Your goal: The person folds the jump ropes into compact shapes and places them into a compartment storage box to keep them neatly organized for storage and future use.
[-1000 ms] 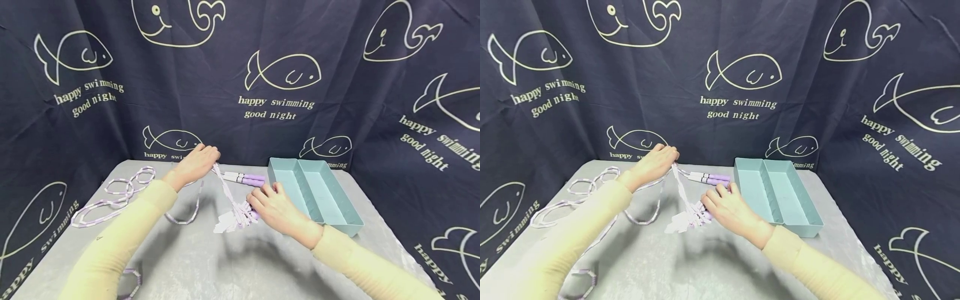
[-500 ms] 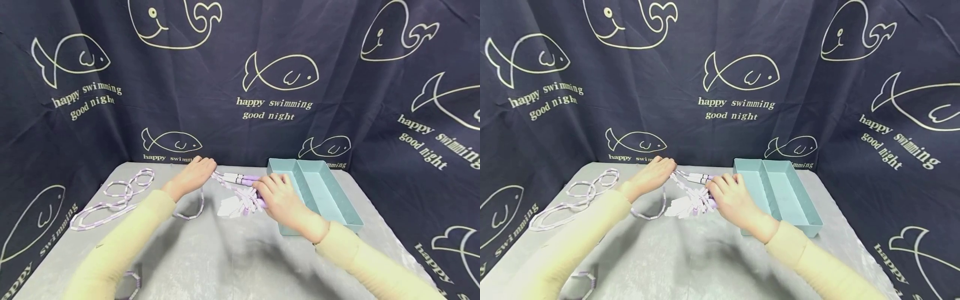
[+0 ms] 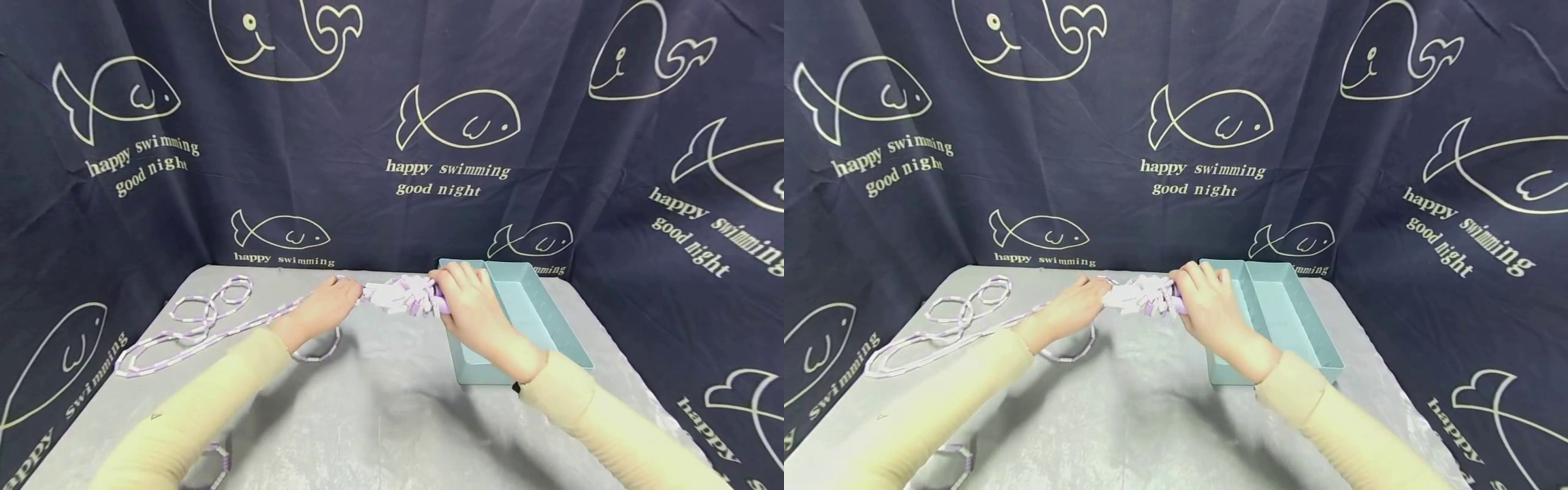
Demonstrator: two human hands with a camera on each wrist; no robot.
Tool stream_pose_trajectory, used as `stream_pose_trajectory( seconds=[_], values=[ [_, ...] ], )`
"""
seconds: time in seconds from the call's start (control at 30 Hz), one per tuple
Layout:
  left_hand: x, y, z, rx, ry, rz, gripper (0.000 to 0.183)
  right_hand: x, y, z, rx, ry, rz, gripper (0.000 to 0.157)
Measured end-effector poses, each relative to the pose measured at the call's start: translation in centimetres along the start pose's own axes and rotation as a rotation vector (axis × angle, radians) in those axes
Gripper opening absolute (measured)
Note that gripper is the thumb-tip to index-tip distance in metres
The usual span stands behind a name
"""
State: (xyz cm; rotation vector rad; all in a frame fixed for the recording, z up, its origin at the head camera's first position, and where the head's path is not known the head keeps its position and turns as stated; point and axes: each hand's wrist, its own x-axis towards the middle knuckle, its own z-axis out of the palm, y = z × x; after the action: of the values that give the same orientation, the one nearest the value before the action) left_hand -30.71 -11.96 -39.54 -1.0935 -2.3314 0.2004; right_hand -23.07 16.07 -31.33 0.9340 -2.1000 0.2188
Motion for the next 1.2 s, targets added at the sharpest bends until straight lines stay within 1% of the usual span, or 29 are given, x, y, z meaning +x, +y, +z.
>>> stream_pose_trajectory(
  seconds=[0.1,0.13,0.23,0.33,0.43,0.53,0.63,0.7,0.8,0.93,1.0,1.1,1.2],
  values=[
    [-0.1,0.9,0.0,0.039,-0.001,0.017,0.011,0.4,0.4,-0.2,-0.013,-0.012,0.080,0.047],
    [-0.2,1.2,0.0,0.043,-0.006,0.021,0.011,0.5,0.6,-0.2,-0.020,-0.015,0.109,0.045],
    [-0.5,2.4,-0.3,0.035,-0.023,0.020,0.010,0.7,1.1,-0.3,-0.031,-0.032,0.201,0.040],
    [-0.4,3.3,-0.6,0.031,-0.032,0.007,0.011,1.0,1.5,-0.2,-0.042,-0.045,0.269,0.037],
    [-0.3,4.1,-0.8,0.045,-0.049,0.009,0.012,1.1,1.9,0.1,-0.061,-0.071,0.314,0.038],
    [-0.3,4.8,-0.9,0.065,-0.089,0.028,0.012,1.2,2.1,0.5,-0.089,-0.114,0.355,0.037],
    [-0.1,5.6,-1.4,0.064,-0.123,0.044,0.012,1.3,2.3,1.1,-0.119,-0.157,0.399,0.035],
    [0.0,6.2,-1.8,0.065,-0.130,0.058,0.012,1.3,2.4,1.5,-0.144,-0.177,0.424,0.035],
    [0.1,7.0,-2.8,0.073,-0.116,0.081,0.011,1.4,2.4,2.1,-0.187,-0.198,0.443,0.037],
    [0.2,7.9,-3.9,0.091,-0.101,0.107,0.012,1.4,1.9,2.6,-0.237,-0.187,0.440,0.038],
    [0.2,8.2,-4.3,0.096,-0.104,0.101,0.012,1.3,1.8,2.9,-0.262,-0.170,0.430,0.036],
    [0.1,8.5,-4.8,0.110,-0.107,0.076,0.008,1.2,1.9,3.2,-0.307,-0.143,0.396,0.032],
    [0.1,8.9,-5.4,0.148,-0.076,0.063,0.006,1.1,2.4,3.5,-0.360,-0.132,0.381,0.032]
  ],
)
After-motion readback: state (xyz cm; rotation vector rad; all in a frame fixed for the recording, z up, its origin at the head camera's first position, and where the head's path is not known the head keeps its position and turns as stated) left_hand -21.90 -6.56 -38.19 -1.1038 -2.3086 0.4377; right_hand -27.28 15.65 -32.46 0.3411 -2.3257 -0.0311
